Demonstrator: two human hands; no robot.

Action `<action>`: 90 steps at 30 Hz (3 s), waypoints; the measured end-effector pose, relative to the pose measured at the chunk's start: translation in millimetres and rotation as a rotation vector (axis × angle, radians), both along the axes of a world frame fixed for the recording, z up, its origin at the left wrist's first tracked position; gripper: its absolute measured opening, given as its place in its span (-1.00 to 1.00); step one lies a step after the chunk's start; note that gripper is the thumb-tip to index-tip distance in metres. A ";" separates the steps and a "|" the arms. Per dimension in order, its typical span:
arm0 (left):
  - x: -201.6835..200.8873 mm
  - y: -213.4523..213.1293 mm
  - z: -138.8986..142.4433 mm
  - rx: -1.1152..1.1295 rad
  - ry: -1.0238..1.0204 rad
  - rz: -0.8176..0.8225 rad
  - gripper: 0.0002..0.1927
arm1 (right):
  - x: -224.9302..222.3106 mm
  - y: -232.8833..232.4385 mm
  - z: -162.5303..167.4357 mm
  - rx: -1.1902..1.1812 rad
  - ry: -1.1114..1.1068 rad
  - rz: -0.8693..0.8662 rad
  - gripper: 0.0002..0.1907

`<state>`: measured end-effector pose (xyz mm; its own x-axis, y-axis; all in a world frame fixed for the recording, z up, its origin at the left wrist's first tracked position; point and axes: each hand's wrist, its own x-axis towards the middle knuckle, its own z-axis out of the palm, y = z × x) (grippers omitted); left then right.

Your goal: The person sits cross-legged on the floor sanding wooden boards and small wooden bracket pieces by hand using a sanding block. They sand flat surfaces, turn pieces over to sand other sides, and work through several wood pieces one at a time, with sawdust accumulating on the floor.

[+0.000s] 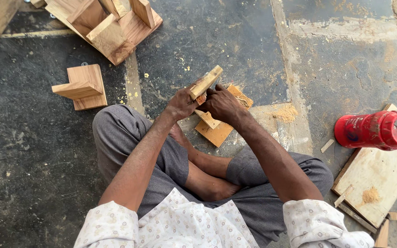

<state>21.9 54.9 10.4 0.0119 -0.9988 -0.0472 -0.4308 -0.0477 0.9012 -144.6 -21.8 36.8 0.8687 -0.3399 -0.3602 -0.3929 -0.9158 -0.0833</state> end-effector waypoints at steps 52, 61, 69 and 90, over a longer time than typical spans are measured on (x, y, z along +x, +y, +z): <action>21.6 2.5 -26.1 -0.172 0.917 0.324 -0.46 | -156.3 52.2 -39.8 1.232 -1.415 -1.539 -0.59; 23.3 6.2 -26.5 -0.120 1.448 0.204 -0.20 | -133.4 -0.5 19.0 0.630 -0.885 -0.891 -0.73; 20.2 4.7 -37.0 -0.031 1.324 0.206 -0.17 | -80.2 -16.7 51.7 0.471 -0.571 -0.663 -0.74; 9.0 6.7 -51.7 0.014 0.680 0.156 -0.48 | -115.6 56.2 -80.9 0.563 -1.052 -0.939 -0.63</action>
